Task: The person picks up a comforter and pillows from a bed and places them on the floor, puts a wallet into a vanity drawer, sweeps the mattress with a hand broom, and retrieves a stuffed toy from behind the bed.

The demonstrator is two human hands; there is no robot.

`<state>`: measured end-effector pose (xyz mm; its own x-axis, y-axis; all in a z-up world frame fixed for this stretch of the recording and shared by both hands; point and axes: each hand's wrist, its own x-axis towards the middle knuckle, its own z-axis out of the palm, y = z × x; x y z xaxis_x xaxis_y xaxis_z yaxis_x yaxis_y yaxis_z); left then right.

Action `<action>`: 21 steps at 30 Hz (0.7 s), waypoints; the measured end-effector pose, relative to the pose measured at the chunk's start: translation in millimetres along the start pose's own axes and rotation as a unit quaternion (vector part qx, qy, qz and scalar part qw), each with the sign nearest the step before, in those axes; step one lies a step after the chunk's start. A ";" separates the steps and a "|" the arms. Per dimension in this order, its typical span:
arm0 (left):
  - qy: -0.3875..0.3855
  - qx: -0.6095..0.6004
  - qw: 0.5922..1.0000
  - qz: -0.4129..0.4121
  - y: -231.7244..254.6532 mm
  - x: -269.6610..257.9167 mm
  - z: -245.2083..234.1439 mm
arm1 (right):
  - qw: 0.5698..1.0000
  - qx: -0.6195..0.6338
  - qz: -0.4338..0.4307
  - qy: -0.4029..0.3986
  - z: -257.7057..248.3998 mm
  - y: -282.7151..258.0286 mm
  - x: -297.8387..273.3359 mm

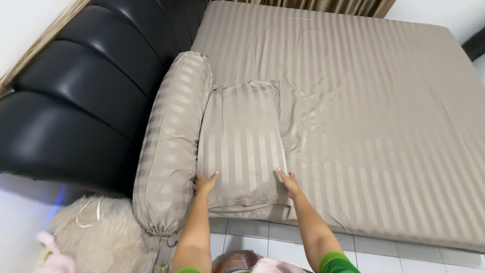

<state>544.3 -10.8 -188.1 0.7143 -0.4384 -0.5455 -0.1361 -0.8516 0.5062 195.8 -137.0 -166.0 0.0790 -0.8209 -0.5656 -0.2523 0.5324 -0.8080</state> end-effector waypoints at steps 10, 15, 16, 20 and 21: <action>-0.051 -0.037 0.998 0.005 0.8 3.6 -5.1 | 0.967 0.254 -0.020 -0.006 0.2 -42.5 5.4; -0.113 -0.267 0.957 0.011 16.0 -20.1 14.6 | 0.951 0.295 -0.095 0.021 -42.2 -77.5 -39.1; -0.119 -0.264 0.957 0.016 21.8 -24.3 20.0 | 0.948 0.303 -0.101 0.010 -56.9 -80.1 -50.4; -0.221 -0.286 0.931 -0.046 44.4 -49.6 55.8 | 0.944 0.296 -0.137 0.041 -124.0 -70.7 -84.0; -0.261 -0.255 0.931 -0.006 51.7 -56.5 67.8 | 0.942 0.301 -0.139 0.054 -141.1 -64.0 -91.6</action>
<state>450.4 -49.5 -176.3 0.2651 -0.6221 -0.7367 0.3080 -0.6694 0.6761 68.6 -125.1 -39.2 -0.0459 -0.9448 -0.3245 0.3585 0.2876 -0.8881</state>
